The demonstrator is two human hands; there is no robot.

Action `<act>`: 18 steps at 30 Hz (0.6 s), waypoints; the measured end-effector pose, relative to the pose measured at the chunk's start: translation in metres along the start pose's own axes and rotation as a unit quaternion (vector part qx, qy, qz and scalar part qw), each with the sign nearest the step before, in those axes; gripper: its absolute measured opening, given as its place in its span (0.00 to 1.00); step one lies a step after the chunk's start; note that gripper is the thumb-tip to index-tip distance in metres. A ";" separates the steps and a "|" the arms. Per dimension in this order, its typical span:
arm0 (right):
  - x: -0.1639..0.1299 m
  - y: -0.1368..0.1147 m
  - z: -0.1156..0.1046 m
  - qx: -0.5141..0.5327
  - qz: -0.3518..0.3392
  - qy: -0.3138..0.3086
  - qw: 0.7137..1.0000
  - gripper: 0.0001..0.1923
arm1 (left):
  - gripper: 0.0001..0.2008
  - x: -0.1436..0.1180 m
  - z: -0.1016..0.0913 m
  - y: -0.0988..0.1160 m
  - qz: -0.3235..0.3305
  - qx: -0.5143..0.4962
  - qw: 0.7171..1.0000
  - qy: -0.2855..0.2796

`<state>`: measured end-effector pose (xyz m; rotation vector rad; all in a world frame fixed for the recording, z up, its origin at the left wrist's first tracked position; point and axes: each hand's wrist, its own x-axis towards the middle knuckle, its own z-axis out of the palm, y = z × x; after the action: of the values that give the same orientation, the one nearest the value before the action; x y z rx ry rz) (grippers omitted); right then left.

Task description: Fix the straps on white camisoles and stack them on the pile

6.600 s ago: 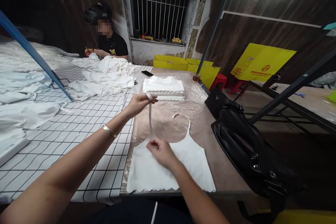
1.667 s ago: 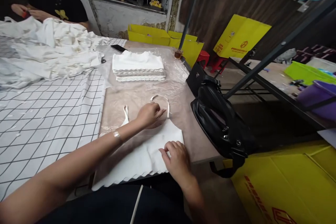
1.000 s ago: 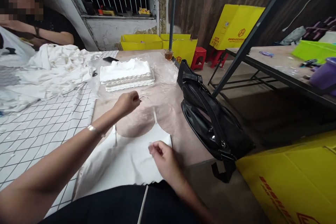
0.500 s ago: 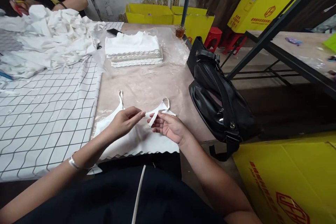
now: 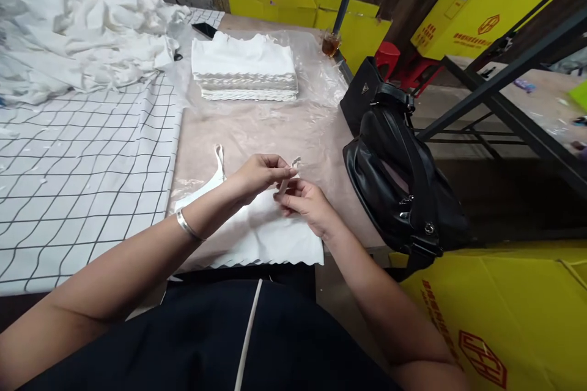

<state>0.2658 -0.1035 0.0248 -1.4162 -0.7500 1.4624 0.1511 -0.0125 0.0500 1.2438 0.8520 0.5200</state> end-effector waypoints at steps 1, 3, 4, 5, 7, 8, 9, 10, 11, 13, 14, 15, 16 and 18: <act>0.002 -0.002 0.000 -0.027 -0.026 0.018 0.999 0.17 | 0.12 0.000 0.000 0.001 -0.002 -0.005 1.000 0.007; 0.006 -0.005 -0.003 -0.083 -0.069 0.040 0.993 0.16 | 0.11 0.000 -0.004 -0.001 0.016 0.025 0.999 0.024; 0.007 -0.008 -0.005 -0.099 -0.081 0.048 0.991 0.16 | 0.10 -0.001 -0.007 -0.003 0.037 0.068 0.996 0.035; 0.009 -0.010 -0.009 -0.102 -0.087 0.057 0.989 0.16 | 0.10 -0.003 -0.011 -0.007 0.061 0.130 0.989 0.042; 0.011 -0.015 -0.018 -0.078 -0.077 0.072 0.991 0.18 | 0.10 -0.011 -0.016 -0.020 0.097 0.286 0.952 0.038; 0.012 -0.017 -0.022 -0.062 -0.064 0.075 0.993 0.20 | 0.11 -0.016 -0.017 -0.028 0.103 0.365 0.925 0.028; 0.013 -0.017 -0.026 -0.050 -0.049 0.074 0.995 0.21 | 0.12 -0.022 -0.018 -0.036 0.102 0.432 0.896 0.017; 0.014 -0.017 -0.029 -0.045 -0.035 0.068 0.996 0.21 | 0.13 -0.027 -0.017 -0.044 0.099 0.481 0.871 0.007; 0.015 -0.016 -0.032 -0.047 -0.023 0.060 0.997 0.22 | 0.13 -0.032 -0.015 -0.050 0.095 0.512 0.853 0.003; 0.015 -0.011 -0.034 -0.067 -0.015 0.042 0.997 0.21 | 0.11 -0.037 -0.012 -0.059 0.089 0.526 0.846 0.000; 0.015 -0.009 -0.034 -0.084 -0.020 0.033 0.996 0.21 | 0.09 -0.039 -0.010 -0.060 0.086 0.518 0.851 -0.002; 0.014 -0.006 -0.033 -0.102 -0.030 0.026 0.994 0.20 | 0.08 -0.039 -0.010 -0.061 0.082 0.505 0.859 -0.003; 0.013 -0.004 -0.032 -0.122 -0.040 0.017 0.992 0.20 | 0.08 -0.039 -0.010 -0.060 0.079 0.491 0.867 -0.002; 0.011 -0.001 -0.029 -0.158 -0.056 -0.004 0.986 0.18 | 0.08 -0.038 -0.011 -0.058 0.077 0.464 0.882 0.002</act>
<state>0.2955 -0.0977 0.0172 -1.5764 -1.0865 1.3029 0.1136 -0.0497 0.0035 2.2020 1.0537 0.2170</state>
